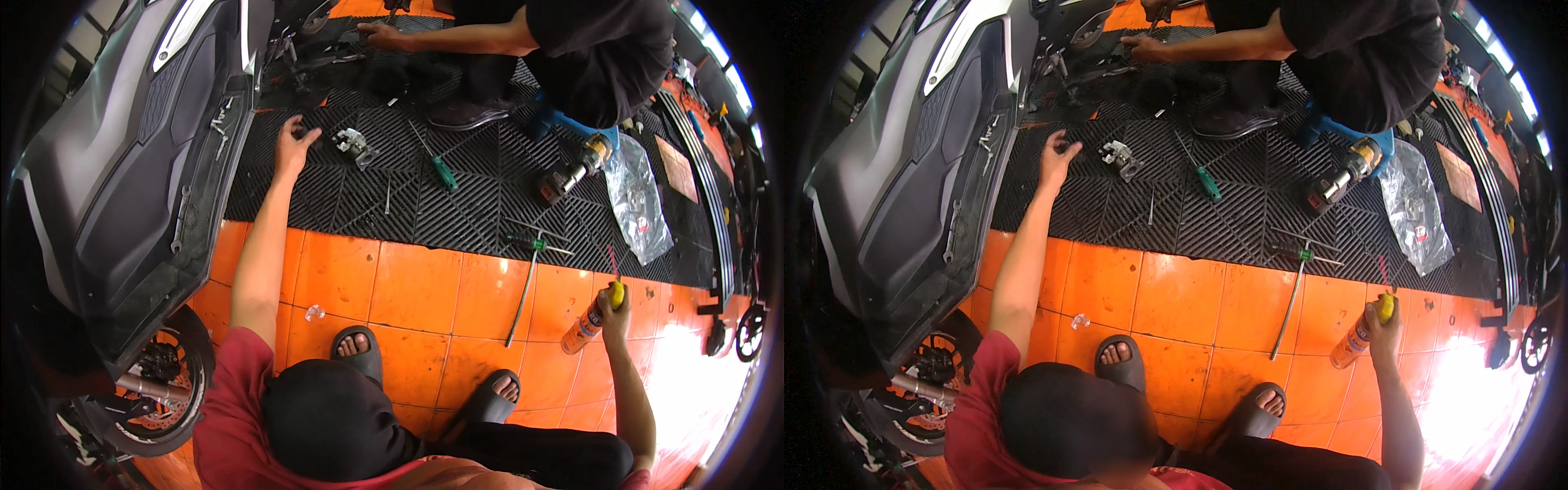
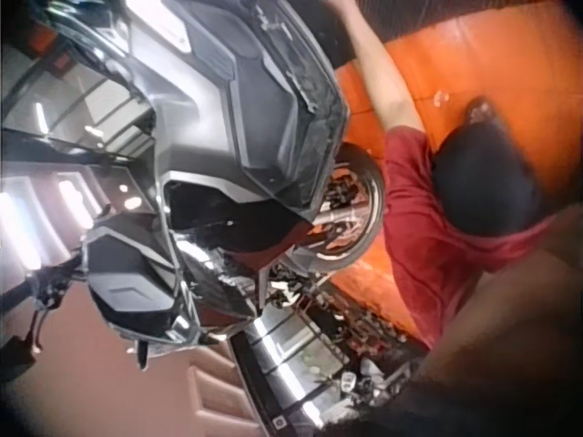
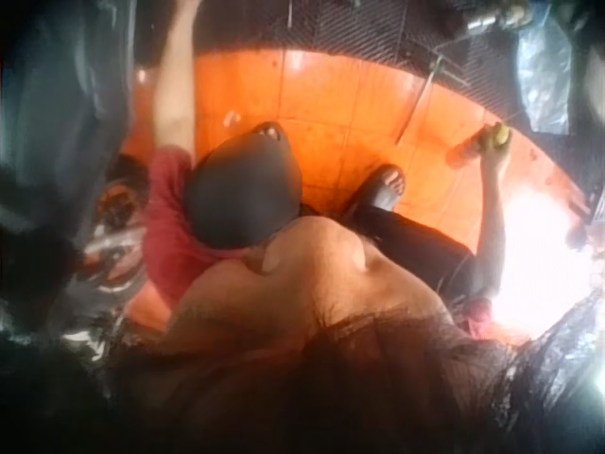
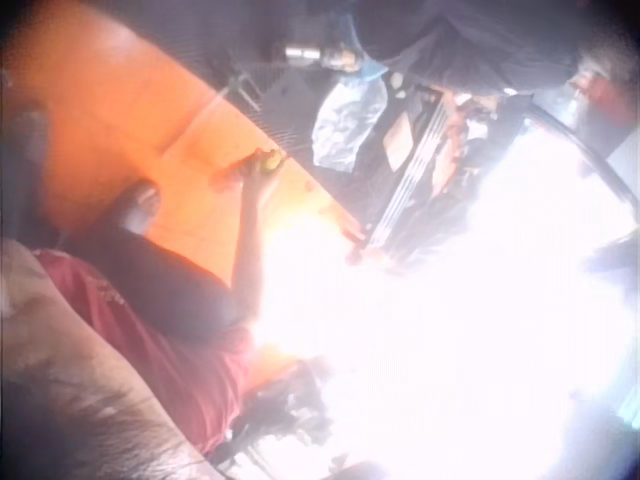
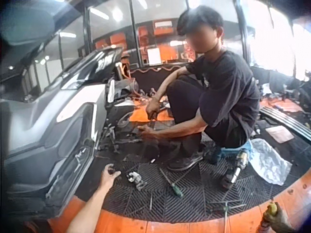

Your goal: The person holds a carburetor, sprays it with cleaner from a can, and uses a power drill and a screwdriver to disassemble parts of the component.

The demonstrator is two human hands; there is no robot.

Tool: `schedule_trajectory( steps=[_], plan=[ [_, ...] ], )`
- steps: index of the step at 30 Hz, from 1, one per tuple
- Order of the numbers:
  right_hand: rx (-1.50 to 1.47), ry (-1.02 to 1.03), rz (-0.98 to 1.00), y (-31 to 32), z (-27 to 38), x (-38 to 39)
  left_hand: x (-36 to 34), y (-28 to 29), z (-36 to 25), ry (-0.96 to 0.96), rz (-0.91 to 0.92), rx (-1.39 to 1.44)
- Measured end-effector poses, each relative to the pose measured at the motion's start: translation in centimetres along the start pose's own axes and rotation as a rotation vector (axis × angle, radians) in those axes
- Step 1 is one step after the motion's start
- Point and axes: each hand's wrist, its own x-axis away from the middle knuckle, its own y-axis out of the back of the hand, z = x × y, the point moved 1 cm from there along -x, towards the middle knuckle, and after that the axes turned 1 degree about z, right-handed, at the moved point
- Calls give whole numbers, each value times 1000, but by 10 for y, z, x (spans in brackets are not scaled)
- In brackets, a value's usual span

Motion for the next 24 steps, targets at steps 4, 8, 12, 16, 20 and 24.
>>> schedule_trajectory(
  steps=[4,8,12,16,20,24],
  plan=[
    [-86,-34,-142,22,-43,0,-25,-8,-39,-52,-77,71],
    [-140,-20,-195,32,-64,12,-42,-18,-70,-86,-106,150],
    [-184,-44,-215,37,-61,26,-32,-60,-73,-111,-97,88],
    [-210,-37,-178,35,-65,34,15,-115,-68,-132,-158,-92],
    [-149,-57,-153,31,-48,50,45,-147,-67,-209,-106,-299],
    [-213,-141,-137,29,-73,73,67,-157,-53,-139,31,-504]
  ],
)
